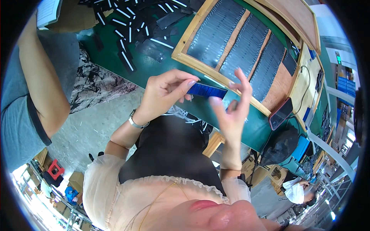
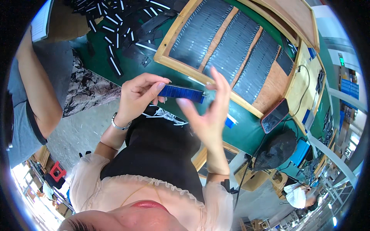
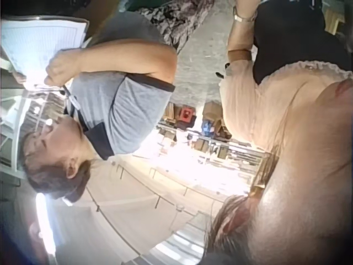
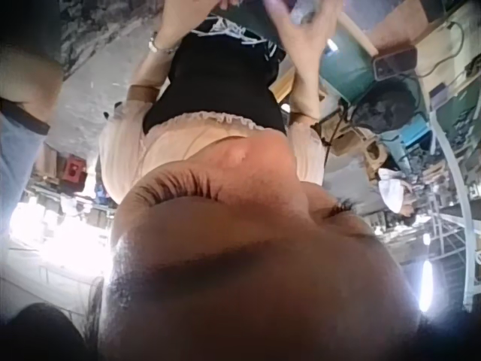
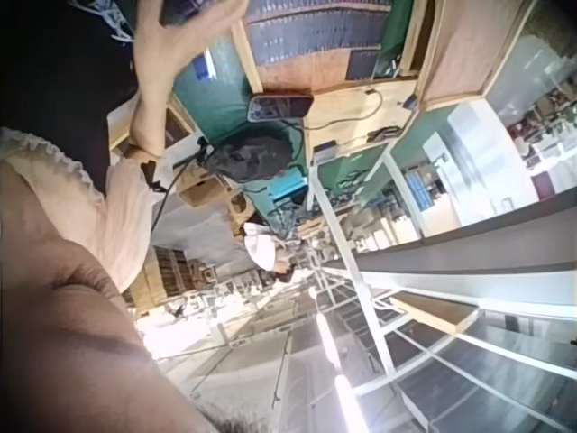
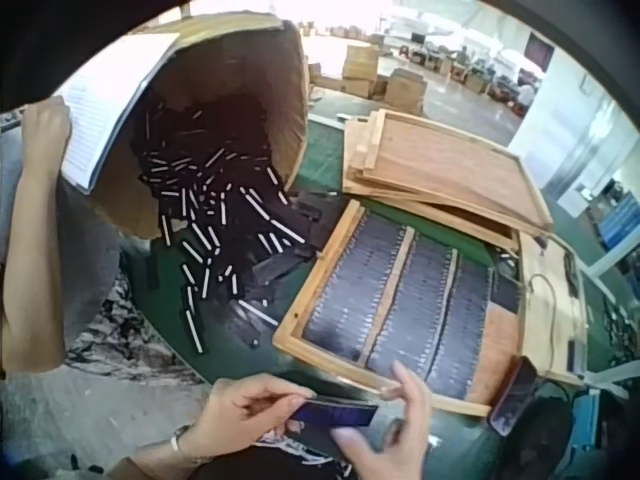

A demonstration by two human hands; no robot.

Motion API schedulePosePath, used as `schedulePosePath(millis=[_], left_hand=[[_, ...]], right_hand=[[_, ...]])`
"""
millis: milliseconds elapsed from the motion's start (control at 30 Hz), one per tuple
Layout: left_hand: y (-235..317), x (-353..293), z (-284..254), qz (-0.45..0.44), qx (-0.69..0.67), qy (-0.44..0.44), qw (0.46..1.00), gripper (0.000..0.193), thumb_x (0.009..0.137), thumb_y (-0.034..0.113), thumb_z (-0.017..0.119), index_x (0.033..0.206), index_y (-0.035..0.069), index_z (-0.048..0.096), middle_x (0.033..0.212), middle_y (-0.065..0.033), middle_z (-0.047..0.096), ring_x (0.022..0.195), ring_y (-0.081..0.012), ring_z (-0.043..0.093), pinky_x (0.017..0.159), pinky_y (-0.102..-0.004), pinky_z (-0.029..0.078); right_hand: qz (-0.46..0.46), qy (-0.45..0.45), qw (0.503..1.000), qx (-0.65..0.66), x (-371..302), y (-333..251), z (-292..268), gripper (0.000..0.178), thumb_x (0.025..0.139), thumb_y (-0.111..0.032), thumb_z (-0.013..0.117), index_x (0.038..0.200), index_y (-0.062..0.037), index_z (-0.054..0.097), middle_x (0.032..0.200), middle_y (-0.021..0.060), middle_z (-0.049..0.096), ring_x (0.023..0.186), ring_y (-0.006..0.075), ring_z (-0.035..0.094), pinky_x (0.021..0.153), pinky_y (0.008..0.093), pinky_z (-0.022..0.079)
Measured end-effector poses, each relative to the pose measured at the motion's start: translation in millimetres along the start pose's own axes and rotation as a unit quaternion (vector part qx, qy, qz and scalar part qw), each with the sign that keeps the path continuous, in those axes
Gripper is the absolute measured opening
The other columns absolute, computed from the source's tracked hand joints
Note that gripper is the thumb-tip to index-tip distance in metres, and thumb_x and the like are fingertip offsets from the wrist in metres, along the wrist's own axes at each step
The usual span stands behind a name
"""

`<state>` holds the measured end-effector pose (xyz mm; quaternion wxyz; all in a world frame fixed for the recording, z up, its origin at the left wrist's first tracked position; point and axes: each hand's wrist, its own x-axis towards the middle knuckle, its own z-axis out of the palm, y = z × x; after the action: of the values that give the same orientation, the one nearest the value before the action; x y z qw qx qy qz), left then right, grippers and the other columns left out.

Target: Assembling small blue solar cells or electronic components into a wooden tray on a factory workbench.

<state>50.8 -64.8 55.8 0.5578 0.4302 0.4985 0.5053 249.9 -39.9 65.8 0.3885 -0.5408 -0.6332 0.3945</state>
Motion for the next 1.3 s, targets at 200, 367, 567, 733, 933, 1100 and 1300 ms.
schedulePosePath(millis=[200,367,567,733,933,1100,1300], left_hand=[[1.9,-4.1,-2.9,0.013,-0.015,0.021,1.000,0.015,0.097,0.007,0.061,0.107,-0.001,0.067,0.089,-0.0064,0.070,0.070,-0.0076,0.064,0.057,-0.0192,0.049],[-2.4,-3.3,-6.8,0.015,-0.067,0.021,0.997,0.015,0.097,0.006,0.060,0.107,-0.002,0.066,0.090,-0.0077,0.069,0.070,-0.0083,0.064,0.057,-0.0193,0.048],[-4.0,3.1,-5.7,-0.006,-0.047,0.034,0.998,0.019,0.092,0.007,0.067,0.109,0.000,0.067,0.092,-0.0081,0.069,0.073,-0.0084,0.063,0.057,-0.0198,0.048],[-8.6,3.7,-8.0,0.187,0.278,0.169,0.927,0.038,0.078,0.000,0.078,0.114,-0.001,0.066,0.094,-0.0077,0.070,0.093,-0.0104,0.062,0.073,-0.0242,0.044],[-41.2,-12.7,-26.6,-0.056,-0.245,0.050,0.967,0.022,0.091,0.004,0.067,0.110,0.006,0.056,0.094,-0.0078,0.069,0.088,-0.0123,0.065,0.078,-0.0247,0.051],[-61.2,-36.2,-19.2,-0.146,-0.411,-0.014,0.900,0.011,0.095,0.012,0.064,0.102,0.009,0.055,0.099,-0.0058,0.068,0.089,-0.0102,0.064,0.076,-0.0263,0.051],[-45.8,-9.3,-33.3,0.103,0.158,0.127,0.974,0.031,0.082,0.001,0.073,0.110,0.007,0.061,0.115,-0.0083,0.062,0.102,-0.0182,0.061,0.082,-0.0297,0.053]], right_hand=[[0.053,0.045,0.996,0.049,7.9,4.7,22.0,0.080,0.072,-0.018,0.086,0.140,-0.0053,0.044,0.125,0.0112,0.054,0.099,0.0175,0.051,0.082,0.0310,0.046],[0.095,0.059,0.991,0.076,3.7,18.9,10.2,0.042,0.081,-0.014,0.080,0.116,-0.0032,0.058,0.105,0.0026,0.056,0.087,0.0096,0.048,0.071,0.0238,0.039],[0.123,-0.023,0.967,0.223,5.0,20.9,5.0,0.008,0.088,-0.005,0.071,0.082,0.0007,0.067,0.085,0.0006,0.057,0.077,0.0090,0.046,0.066,0.0237,0.036],[0.121,-0.027,0.966,0.225,-2.8,13.6,7.4,0.005,0.087,-0.003,0.069,0.085,0.0007,0.068,0.085,0.0021,0.059,0.076,0.0090,0.047,0.065,0.0228,0.034],[0.033,-0.092,0.967,0.235,-20.7,7.7,12.1,0.020,0.082,-0.006,0.076,0.099,-0.0033,0.064,0.106,0.0084,0.059,0.086,0.0102,0.050,0.074,0.0215,0.039],[-0.073,-0.157,0.941,0.292,-30.7,15.3,40.9,0.059,0.063,-0.001,0.090,0.108,-0.0065,0.052,0.130,0.0187,0.058,0.094,0.0155,0.053,0.081,0.0275,0.046],[-0.230,-0.044,0.971,0.036,-11.5,8.2,18.8,0.042,0.067,0.003,0.086,0.097,-0.0045,0.057,0.105,0.0161,0.072,0.081,0.0199,0.060,0.072,0.0296,0.048]])
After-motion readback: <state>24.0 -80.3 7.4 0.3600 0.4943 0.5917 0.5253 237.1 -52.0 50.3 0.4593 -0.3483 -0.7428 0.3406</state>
